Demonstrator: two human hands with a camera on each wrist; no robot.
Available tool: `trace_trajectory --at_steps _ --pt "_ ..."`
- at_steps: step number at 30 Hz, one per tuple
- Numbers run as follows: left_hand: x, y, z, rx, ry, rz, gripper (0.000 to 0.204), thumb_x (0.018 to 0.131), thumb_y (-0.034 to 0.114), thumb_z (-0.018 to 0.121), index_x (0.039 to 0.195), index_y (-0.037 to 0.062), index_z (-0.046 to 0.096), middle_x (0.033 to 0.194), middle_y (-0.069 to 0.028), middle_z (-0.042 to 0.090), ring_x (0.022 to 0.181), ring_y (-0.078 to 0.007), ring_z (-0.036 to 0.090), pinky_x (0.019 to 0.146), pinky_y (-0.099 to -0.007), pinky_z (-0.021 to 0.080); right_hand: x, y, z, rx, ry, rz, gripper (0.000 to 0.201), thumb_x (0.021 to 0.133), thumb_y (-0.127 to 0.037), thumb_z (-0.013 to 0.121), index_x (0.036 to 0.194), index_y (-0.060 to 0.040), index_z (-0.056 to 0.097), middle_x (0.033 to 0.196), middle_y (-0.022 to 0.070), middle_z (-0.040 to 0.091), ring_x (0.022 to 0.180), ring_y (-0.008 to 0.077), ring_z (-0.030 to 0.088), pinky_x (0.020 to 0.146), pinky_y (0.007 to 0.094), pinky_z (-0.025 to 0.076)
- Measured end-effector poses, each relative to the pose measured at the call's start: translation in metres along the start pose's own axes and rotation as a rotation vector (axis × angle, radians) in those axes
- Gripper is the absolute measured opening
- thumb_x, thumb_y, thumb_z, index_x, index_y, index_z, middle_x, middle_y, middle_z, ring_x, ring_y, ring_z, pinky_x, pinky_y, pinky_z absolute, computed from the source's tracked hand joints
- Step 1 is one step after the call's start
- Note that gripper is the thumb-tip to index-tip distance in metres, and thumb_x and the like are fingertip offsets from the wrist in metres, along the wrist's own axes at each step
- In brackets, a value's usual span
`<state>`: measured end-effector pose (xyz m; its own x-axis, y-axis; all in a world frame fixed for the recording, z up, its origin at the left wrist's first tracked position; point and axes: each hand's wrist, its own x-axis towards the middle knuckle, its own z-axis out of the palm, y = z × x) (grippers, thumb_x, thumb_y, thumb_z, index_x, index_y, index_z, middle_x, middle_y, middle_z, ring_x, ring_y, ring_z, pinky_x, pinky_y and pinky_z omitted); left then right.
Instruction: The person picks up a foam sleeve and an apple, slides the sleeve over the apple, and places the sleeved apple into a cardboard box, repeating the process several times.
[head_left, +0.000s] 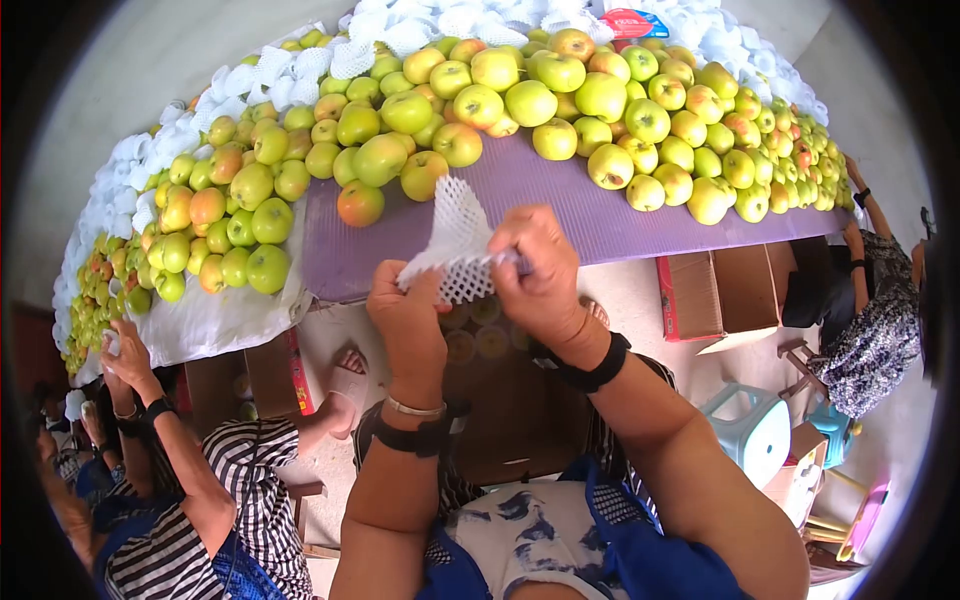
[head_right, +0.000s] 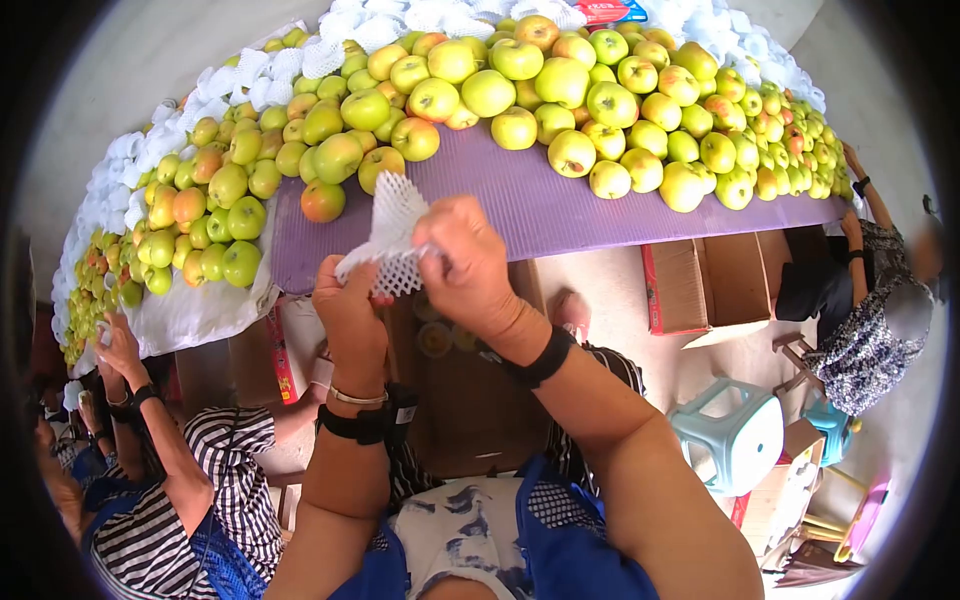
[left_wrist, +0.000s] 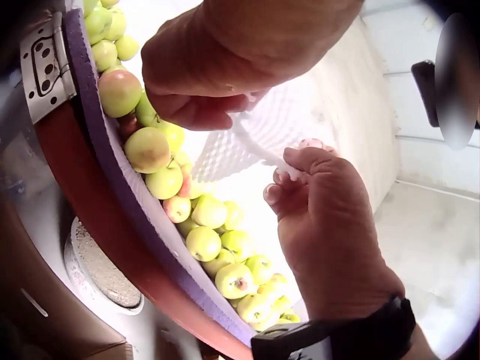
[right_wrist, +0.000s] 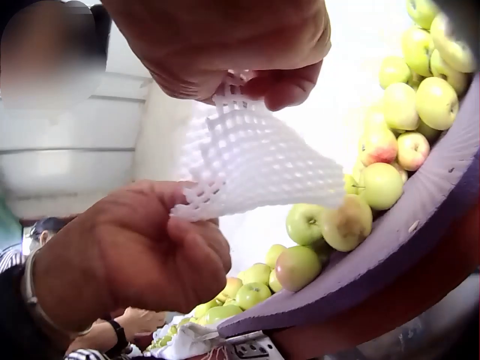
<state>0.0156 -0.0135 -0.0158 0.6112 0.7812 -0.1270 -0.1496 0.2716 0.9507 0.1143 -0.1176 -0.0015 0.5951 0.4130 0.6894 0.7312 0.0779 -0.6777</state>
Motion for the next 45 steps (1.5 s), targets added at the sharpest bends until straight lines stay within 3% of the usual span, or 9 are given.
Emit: trace_trajectory --at_steps 5,9,13,16,20,28,32,37,45 --pt "0.012 -0.008 -0.005 -0.380 -0.102 0.060 0.016 0.086 0.010 0.049 0.100 0.0032 0.051 0.098 -0.0109 0.059 0.081 -0.0156 0.060 0.063 -0.0275 0.050 -0.002 -0.001 0.004 0.214 -0.359 -0.034 0.021 0.069 0.001 0.065 0.087 -0.0053 0.055 0.097 0.0093 0.052 0.081 0.0216 0.055 0.070 0.0272 0.045" --pt "0.020 -0.010 -0.019 -0.514 -0.342 0.088 0.027 0.087 0.014 0.048 0.111 0.0018 0.051 0.105 -0.0114 0.058 0.089 -0.0187 0.059 0.075 -0.0309 0.050 -0.005 0.007 -0.001 0.803 -0.188 0.682 0.025 0.079 -0.019 0.067 0.096 -0.0044 0.055 0.101 0.0029 0.053 0.089 0.0140 0.053 0.078 0.0290 0.044" --pt "0.013 -0.002 -0.013 -0.518 -0.351 0.112 0.023 0.088 0.012 0.049 0.109 0.0027 0.052 0.104 -0.0089 0.059 0.086 -0.0177 0.059 0.077 -0.0294 0.049 0.000 0.026 -0.007 0.986 -0.244 0.908 0.062 0.082 -0.055 0.054 0.113 -0.0013 0.052 0.110 0.0079 0.055 0.100 0.0183 0.053 0.087 0.0326 0.041" --pt "0.006 -0.004 -0.006 -0.422 -0.327 0.108 0.019 0.089 0.009 0.049 0.106 0.0042 0.053 0.100 -0.0069 0.060 0.083 -0.0144 0.058 0.076 -0.0281 0.049 0.006 0.018 -0.001 1.476 -0.468 0.955 0.072 0.081 -0.058 0.053 0.122 0.0003 0.046 0.118 0.0119 0.052 0.109 0.0227 0.049 0.094 0.0348 0.038" --pt "0.003 -0.007 -0.001 -0.066 -0.395 0.163 0.014 0.086 0.006 0.054 0.100 0.0042 0.055 0.092 -0.0039 0.061 0.081 -0.0094 0.057 0.074 -0.0256 0.048 0.006 0.004 -0.005 1.265 -0.459 0.820 0.092 0.073 -0.063 0.059 0.131 0.0039 0.033 0.128 0.0141 0.045 0.117 0.0233 0.045 0.100 0.0378 0.033" --pt "0.009 -0.001 -0.014 0.688 -0.444 0.223 0.019 0.078 0.001 0.056 0.097 -0.0041 0.057 0.085 -0.0035 0.063 0.076 -0.0123 0.059 0.070 -0.0247 0.047 0.013 0.009 -0.012 1.251 -0.168 0.881 0.037 0.078 -0.010 0.062 0.111 0.0038 0.052 0.101 0.0116 0.061 0.096 0.0220 0.059 0.087 0.0347 0.046" --pt "0.017 0.019 -0.027 0.065 -0.316 0.091 0.029 0.087 0.016 0.052 0.107 -0.0045 0.055 0.102 -0.0123 0.061 0.094 -0.0168 0.058 0.083 -0.0272 0.045 0.010 0.008 -0.023 1.289 -0.294 0.984 0.037 0.077 -0.003 0.059 0.112 0.0043 0.052 0.099 0.0124 0.061 0.092 0.0230 0.060 0.085 0.0344 0.048" --pt "0.008 0.015 -0.012 -0.232 -0.762 -0.019 0.068 0.078 0.040 0.062 0.122 -0.0076 0.041 0.118 -0.0207 0.054 0.106 -0.0232 0.054 0.093 -0.0333 0.040 -0.006 -0.005 -0.004 1.148 -0.580 0.961 0.047 0.068 -0.007 0.068 0.111 -0.0002 0.052 0.102 0.0057 0.058 0.095 0.0158 0.054 0.081 0.0306 0.047" --pt "0.004 0.024 -0.013 -0.314 -0.637 -0.183 0.015 0.084 0.012 0.054 0.094 0.0041 0.044 0.107 -0.0263 0.057 0.094 -0.0311 0.060 0.084 -0.0401 0.049 -0.023 0.000 0.009 0.901 -0.935 1.062 0.043 0.065 -0.006 0.069 0.105 0.0014 0.056 0.093 0.0068 0.061 0.085 0.0171 0.058 0.078 0.0291 0.048"
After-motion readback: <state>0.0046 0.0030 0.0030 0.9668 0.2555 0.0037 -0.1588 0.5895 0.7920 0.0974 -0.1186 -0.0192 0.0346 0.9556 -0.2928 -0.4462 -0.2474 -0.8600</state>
